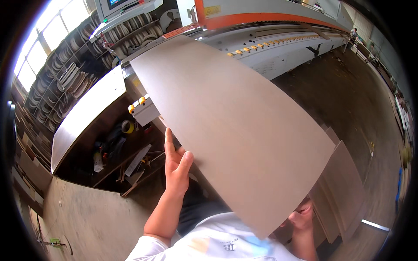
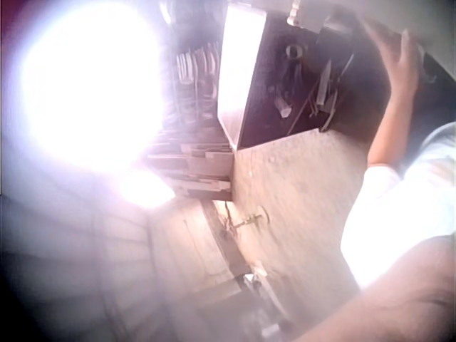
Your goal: The person repeatedly picks up rectangular wood panels from a pile on the floor and places them onto a conveyor belt. The person handles the panels by hand, lifting them one at a time and arranging them on the moving belt in a factory setting.
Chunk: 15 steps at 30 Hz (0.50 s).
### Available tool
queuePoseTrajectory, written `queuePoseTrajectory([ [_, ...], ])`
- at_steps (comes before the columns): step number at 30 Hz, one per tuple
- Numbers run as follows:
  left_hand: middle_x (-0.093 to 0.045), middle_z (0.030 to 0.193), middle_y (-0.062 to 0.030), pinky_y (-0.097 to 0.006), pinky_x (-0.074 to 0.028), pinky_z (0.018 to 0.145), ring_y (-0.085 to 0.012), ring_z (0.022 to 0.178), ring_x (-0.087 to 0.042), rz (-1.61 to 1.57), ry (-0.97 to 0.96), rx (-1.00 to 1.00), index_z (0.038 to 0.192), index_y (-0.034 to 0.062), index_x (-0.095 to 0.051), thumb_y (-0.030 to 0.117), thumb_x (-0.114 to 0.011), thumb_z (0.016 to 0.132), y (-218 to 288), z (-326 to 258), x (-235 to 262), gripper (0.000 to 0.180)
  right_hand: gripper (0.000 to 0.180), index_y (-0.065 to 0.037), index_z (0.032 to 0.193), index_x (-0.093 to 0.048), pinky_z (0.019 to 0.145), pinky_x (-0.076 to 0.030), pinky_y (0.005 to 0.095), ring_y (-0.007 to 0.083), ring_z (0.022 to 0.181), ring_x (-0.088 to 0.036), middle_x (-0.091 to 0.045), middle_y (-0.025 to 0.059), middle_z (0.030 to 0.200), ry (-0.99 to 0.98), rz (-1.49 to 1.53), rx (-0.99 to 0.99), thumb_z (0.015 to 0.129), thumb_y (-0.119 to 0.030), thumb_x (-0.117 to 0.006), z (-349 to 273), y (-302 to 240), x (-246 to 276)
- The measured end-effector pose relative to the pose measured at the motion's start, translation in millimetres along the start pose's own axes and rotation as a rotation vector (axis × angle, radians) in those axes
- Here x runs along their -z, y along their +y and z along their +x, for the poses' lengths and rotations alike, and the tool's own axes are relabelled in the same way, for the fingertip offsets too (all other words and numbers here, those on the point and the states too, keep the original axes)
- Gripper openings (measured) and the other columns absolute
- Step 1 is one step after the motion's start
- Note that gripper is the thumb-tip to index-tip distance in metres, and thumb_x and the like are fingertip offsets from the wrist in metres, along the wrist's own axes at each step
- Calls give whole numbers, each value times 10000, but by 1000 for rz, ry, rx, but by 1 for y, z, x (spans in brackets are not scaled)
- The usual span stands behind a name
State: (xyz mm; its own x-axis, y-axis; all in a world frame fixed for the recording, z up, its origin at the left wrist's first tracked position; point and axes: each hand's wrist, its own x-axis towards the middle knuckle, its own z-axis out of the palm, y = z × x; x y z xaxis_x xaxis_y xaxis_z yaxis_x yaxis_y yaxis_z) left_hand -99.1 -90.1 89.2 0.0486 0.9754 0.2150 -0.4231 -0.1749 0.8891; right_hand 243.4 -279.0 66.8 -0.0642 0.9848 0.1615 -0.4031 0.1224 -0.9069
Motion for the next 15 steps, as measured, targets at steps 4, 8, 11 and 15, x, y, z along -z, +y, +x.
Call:
queuePoseTrajectory([
  [4,-643,1338,-133,-273,-454,920,-113,1045,-594,26,94,17,1694,26,45,151,-634,1018,14,1,5,966,204,24,855,-783,510,-547,328,212,623,-708,-775,155,887,41,-39,100,799,-126,-909,24,6,-44],
  [8,-664,1259,-100,-237,-451,842,-82,932,-581,78,135,-6,1695,4,-17,136,-633,1009,17,10,14,931,266,-42,814,-810,792,-597,404,228,917,-756,-802,108,1013,100,-144,216,698,-199,-991,22,23,-45],
  [11,-628,1383,-144,-266,-486,907,-114,1036,-625,35,106,-1,1694,0,-10,95,-632,1007,17,12,13,931,318,-92,784,-822,965,-557,434,234,1100,-734,-809,66,1080,97,-246,161,641,-296,-1021,18,25,-31],
  [15,-572,1485,-178,-328,-494,1019,-184,1198,-639,34,63,7,1692,-1,7,76,-633,1009,11,21,2,939,349,-103,788,-824,917,-567,399,217,1055,-742,-807,61,1073,184,-160,210,664,-385,-988,25,24,-32],
])
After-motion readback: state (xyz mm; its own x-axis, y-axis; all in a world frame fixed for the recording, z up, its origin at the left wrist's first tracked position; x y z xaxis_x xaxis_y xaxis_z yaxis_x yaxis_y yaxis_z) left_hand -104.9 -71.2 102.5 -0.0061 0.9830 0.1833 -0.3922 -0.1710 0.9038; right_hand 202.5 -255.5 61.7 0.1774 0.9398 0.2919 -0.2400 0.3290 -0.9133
